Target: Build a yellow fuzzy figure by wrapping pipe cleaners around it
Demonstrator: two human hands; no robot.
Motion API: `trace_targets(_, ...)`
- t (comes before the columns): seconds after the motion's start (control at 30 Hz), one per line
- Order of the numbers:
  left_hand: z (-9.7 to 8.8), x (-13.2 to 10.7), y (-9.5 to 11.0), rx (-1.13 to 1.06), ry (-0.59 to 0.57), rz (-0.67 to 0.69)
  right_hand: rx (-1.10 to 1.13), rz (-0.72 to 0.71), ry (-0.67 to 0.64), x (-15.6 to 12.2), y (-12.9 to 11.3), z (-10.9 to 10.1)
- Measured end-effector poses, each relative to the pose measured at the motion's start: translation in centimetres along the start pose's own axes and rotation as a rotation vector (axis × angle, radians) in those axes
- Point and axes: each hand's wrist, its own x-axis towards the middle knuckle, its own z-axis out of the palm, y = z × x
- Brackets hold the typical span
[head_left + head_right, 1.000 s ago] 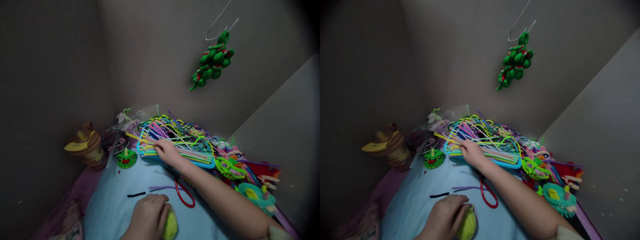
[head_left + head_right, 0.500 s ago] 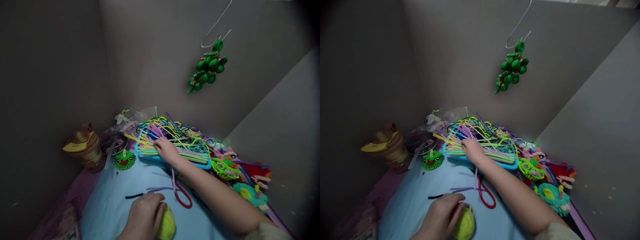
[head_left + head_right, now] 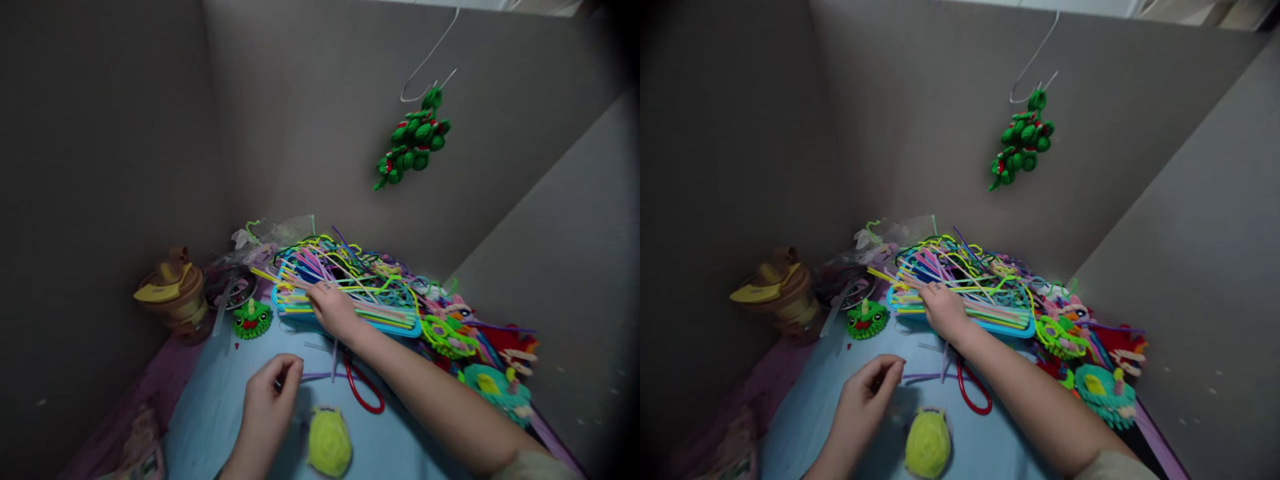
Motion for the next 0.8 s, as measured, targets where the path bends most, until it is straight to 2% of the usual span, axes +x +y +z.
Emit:
trace_targets(0.13,-0.3,1.3,-0.7,-0.327,0.048,-0.224,0.107,-0.103,0.17,-1.9,-0.5,0.4)
trace_targets(0.27,-0.1,1.9,-0.6,-0.478,0.095,-0.29,0.151,-0.165,0.24,-3.2,-1.5,0.4)
trace_targets(0.37,-0.2,2.2,-0.3,-0.474,0.144,-0.249,0.18,-0.221,0.216,-3.7,-2.7,0.1)
trace_targets(0.53,-0.6,2.3,-0.4,-0.296,0.178,-0.114,0.229,-0.302,0.155,-4.2,-4.1,-0.6)
trace_targets(0.73,-0.8,1.9,0.2,-0.142,0.215,-0.02,0.179,-0.326,0.11,-4.7,-4.1,-0.5)
trace_targets(0.8,-1.3,1.6,0.6,-0.097,0.26,0.015,0.121,-0.284,0.072,-4.6,-3.5,-0.3)
